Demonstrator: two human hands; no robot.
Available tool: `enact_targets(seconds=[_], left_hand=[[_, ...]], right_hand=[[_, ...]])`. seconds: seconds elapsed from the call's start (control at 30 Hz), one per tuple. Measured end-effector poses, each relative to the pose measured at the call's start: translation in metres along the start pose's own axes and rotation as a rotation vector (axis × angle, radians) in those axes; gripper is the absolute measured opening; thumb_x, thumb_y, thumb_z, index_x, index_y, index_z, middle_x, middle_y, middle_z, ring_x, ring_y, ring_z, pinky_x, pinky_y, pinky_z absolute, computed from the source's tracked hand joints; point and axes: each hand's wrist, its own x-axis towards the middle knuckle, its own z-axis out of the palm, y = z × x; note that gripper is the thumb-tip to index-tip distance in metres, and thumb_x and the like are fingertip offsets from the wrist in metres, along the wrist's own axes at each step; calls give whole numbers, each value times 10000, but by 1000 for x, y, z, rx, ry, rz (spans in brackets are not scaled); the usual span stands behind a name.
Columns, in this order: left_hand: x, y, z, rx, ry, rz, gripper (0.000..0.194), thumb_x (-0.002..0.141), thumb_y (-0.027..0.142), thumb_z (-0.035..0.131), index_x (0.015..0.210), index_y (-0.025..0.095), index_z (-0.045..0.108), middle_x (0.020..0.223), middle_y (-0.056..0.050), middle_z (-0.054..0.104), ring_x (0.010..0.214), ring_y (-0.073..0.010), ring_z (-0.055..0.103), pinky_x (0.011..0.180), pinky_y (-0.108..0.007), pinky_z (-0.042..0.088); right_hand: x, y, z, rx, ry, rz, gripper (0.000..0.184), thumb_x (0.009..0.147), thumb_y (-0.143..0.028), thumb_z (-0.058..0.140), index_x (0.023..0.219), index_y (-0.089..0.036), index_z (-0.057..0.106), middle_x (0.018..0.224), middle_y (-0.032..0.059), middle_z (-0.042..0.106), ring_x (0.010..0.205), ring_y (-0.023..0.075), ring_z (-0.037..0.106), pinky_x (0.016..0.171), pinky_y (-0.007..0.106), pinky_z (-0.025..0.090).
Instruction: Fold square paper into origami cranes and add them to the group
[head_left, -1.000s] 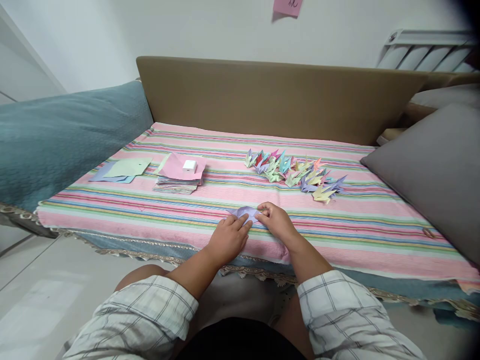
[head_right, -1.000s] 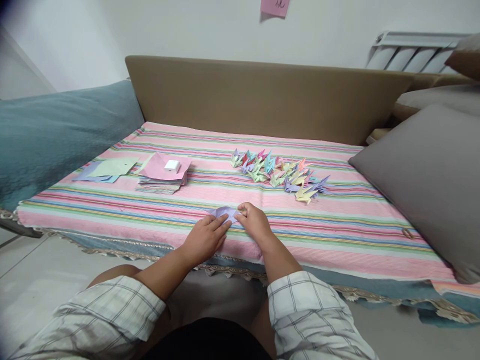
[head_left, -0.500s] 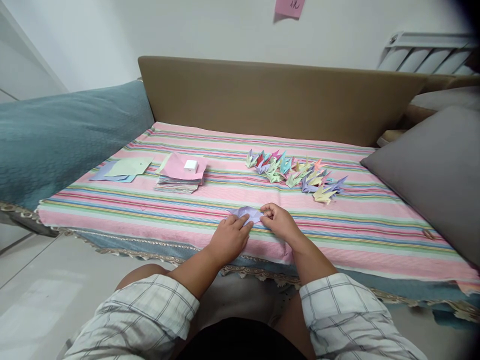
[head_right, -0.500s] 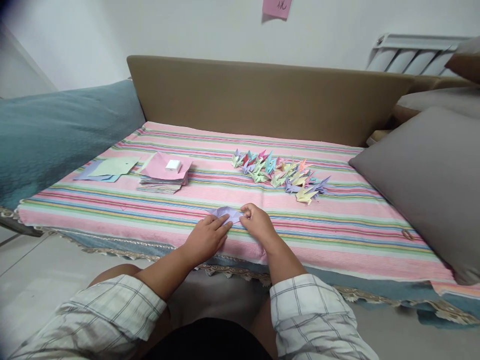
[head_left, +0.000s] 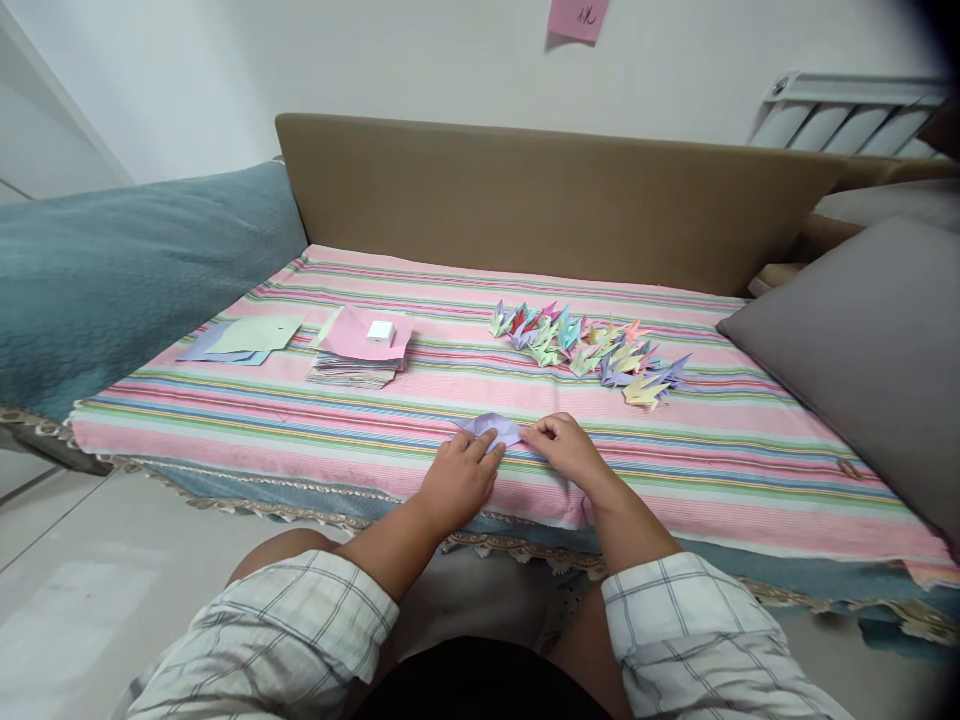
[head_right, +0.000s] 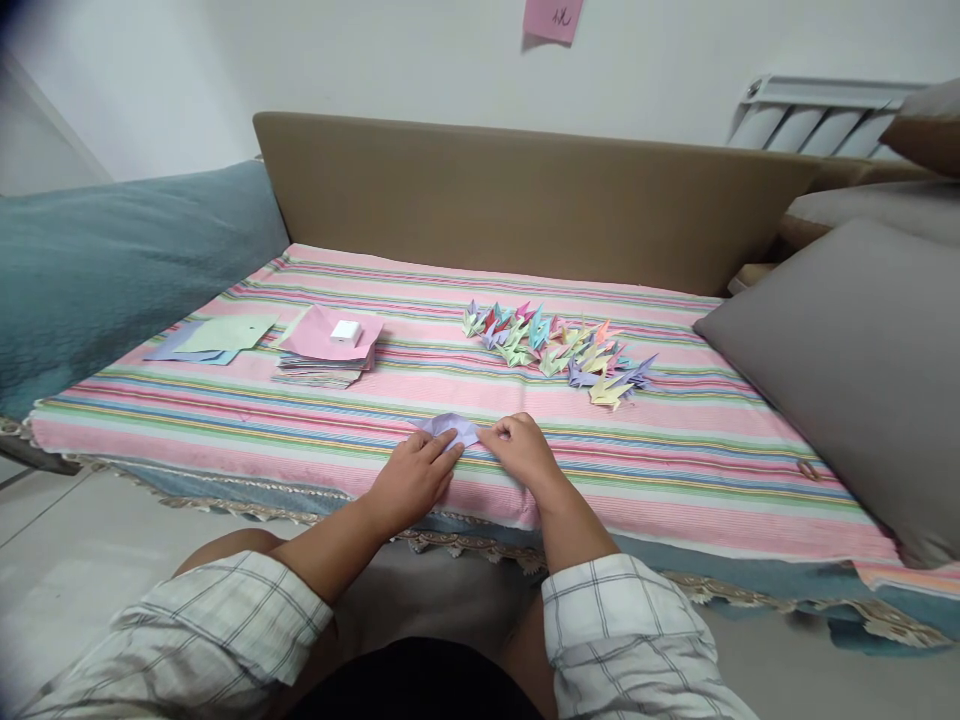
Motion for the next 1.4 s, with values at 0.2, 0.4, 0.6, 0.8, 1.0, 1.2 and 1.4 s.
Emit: enact_targets(seconds=[0.2,0.4,0.6,0.8,1.0,1.2,1.4], left_hand=[[-2,0,6,8,9,4,367,884,232,433,1244,218,502,1328,-104,495,1012,-250,518,848,-433,436],[-2,1,6,27,4,-10,371,893,239,407,1250,210,502,1327,-111,498,995,-263,512,806,-436,446],[-1,3,3,52,-4,-12,340,885,244,431,1212,214,522,1333,-83,500,982,-260,503,794,-421,444],[-2,3,4,83,-16,-17,354,883,258,436,1230,225,503,1345,-74,488,1002,-274,495,766,-417,445],[-3,3,4,79,-30,-17,355,880,259,442,1229,232,502,1356,-75,476,1019,-283,491,760,-423,445],[-2,3,2,73,-72,-30,349,881,265,436,1222,243,506,1371,-64,459,1026,-279,485,763,-419,444],[-1,4,0,59,-77,-40,338,880,273,439,1209,260,516,1369,-53,460,1044,-276,476,788,-415,434]], right_hand=[[1,-3,15,13,30,92,328,700,-508,618,628,-189,649,902,59,572,871,184,545,778,294,419],[-2,-9,23,-74,51,174,326,638,-539,669,610,-215,669,1185,58,551,1093,296,460,882,422,361],[-5,-17,24,-111,23,209,247,684,-459,661,651,-215,667,1282,44,507,1165,324,416,930,479,323],[-6,-19,24,-101,21,215,209,685,-425,672,679,-215,669,1316,41,494,1178,326,415,946,494,315],[-6,-19,24,-78,32,222,208,669,-414,680,705,-210,683,1324,51,496,1178,325,414,954,499,305],[-6,-16,18,-107,-28,189,241,744,-409,575,667,-203,673,1324,33,491,1184,278,413,953,430,322],[-9,-16,19,-161,79,134,99,712,-281,565,722,-210,633,1200,57,553,1079,254,466,887,382,363]])
